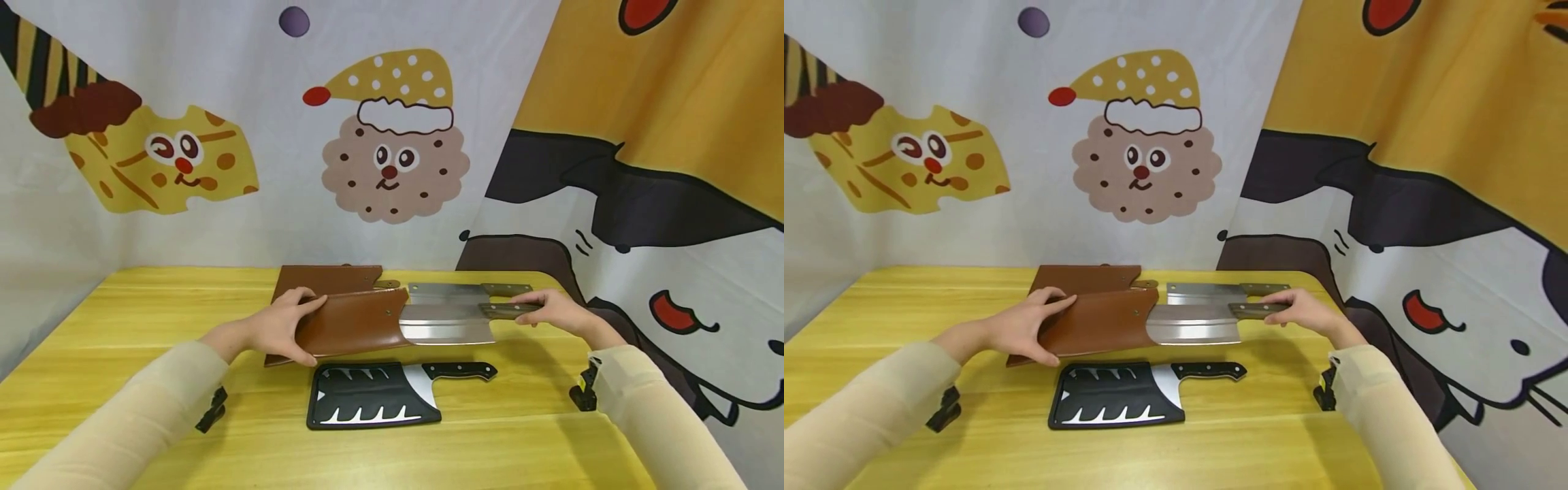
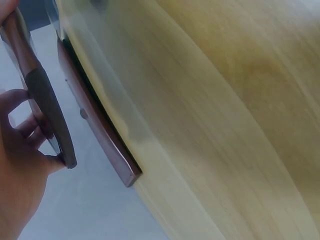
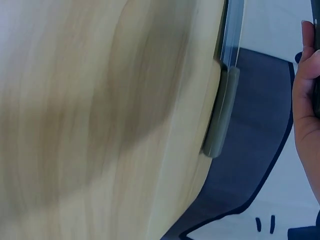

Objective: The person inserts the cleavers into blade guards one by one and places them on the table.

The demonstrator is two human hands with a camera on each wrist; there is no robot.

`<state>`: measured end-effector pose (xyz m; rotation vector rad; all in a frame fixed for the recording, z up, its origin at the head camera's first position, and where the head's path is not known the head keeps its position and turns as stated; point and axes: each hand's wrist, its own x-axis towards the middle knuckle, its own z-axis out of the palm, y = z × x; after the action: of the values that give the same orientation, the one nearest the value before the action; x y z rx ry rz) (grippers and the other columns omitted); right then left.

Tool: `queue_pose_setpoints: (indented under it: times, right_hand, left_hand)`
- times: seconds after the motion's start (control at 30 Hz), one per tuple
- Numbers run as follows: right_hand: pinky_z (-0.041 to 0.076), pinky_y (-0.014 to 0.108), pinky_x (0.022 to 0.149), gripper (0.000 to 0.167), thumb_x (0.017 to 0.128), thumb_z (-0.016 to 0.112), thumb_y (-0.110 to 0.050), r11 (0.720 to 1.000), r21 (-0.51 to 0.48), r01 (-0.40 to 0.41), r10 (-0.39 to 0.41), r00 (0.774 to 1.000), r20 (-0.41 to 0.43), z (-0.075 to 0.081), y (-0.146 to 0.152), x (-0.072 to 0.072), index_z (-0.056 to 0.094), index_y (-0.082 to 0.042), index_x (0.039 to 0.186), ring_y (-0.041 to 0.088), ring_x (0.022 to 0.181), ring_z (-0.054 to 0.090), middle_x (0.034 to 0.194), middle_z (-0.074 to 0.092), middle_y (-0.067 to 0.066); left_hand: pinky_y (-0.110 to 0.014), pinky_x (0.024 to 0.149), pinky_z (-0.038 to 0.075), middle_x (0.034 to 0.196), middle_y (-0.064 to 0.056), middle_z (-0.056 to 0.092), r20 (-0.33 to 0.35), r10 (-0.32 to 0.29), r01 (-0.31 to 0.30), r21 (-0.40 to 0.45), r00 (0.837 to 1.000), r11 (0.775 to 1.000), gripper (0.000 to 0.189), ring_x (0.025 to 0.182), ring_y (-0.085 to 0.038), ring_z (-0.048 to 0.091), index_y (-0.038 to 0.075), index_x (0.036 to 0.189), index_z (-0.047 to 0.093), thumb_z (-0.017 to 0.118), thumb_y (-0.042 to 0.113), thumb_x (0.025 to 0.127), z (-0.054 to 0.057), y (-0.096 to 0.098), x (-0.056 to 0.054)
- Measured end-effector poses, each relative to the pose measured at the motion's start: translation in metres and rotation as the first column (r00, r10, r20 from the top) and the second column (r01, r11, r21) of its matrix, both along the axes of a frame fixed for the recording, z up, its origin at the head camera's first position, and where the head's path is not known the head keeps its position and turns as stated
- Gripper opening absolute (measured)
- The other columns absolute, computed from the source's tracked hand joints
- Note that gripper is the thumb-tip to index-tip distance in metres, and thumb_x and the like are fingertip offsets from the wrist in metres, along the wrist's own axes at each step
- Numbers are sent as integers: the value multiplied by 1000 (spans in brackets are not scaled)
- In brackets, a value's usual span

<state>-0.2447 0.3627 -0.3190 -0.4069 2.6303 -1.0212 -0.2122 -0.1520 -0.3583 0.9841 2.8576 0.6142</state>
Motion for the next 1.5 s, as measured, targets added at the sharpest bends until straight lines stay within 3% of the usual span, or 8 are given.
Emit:
queue_pose_setpoints:
  times: [0.3,0.57,0.8,1.1,1.5]
  right_hand:
    - [50,32,68,50,80,72,-20,999,-15,-47,47,999,-7,-2,-23,-10,60,1,124,17,68,58,130,52,26]
    - [51,32,67,49,79,73,-21,998,-2,-56,56,998,-24,0,-40,-13,61,0,122,17,69,61,125,57,24]
    - [51,33,67,49,78,74,-22,998,-23,-50,50,999,7,-2,-50,-18,62,-3,122,17,71,61,123,59,20]
    - [49,30,65,49,78,74,-16,994,-92,-60,63,997,38,-3,-61,-21,61,2,122,13,68,57,96,68,2]
    - [49,27,63,46,79,74,-15,985,-137,-102,107,994,26,-7,-74,-27,62,2,120,8,64,56,85,68,-4]
  left_hand:
    - [-55,99,35,141,-19,29,24,-5,5,1,1000,1000,108,127,-37,31,4,147,28,80,48,63,6,13,1]
    - [-55,99,36,142,-19,28,37,-9,9,-6,999,1000,107,128,-37,30,4,147,28,80,47,64,9,22,0]
    - [-55,99,36,142,-19,28,36,-14,14,-7,999,1000,107,129,-37,29,5,147,28,79,49,64,8,27,-3]
    - [-55,100,34,142,-18,28,17,-24,24,2,1000,1000,108,129,-36,28,4,147,28,80,48,63,9,35,-7]
    - [-54,99,34,138,-17,32,-11,-28,28,26,1000,999,110,125,-34,30,4,147,28,80,49,61,9,41,-11]
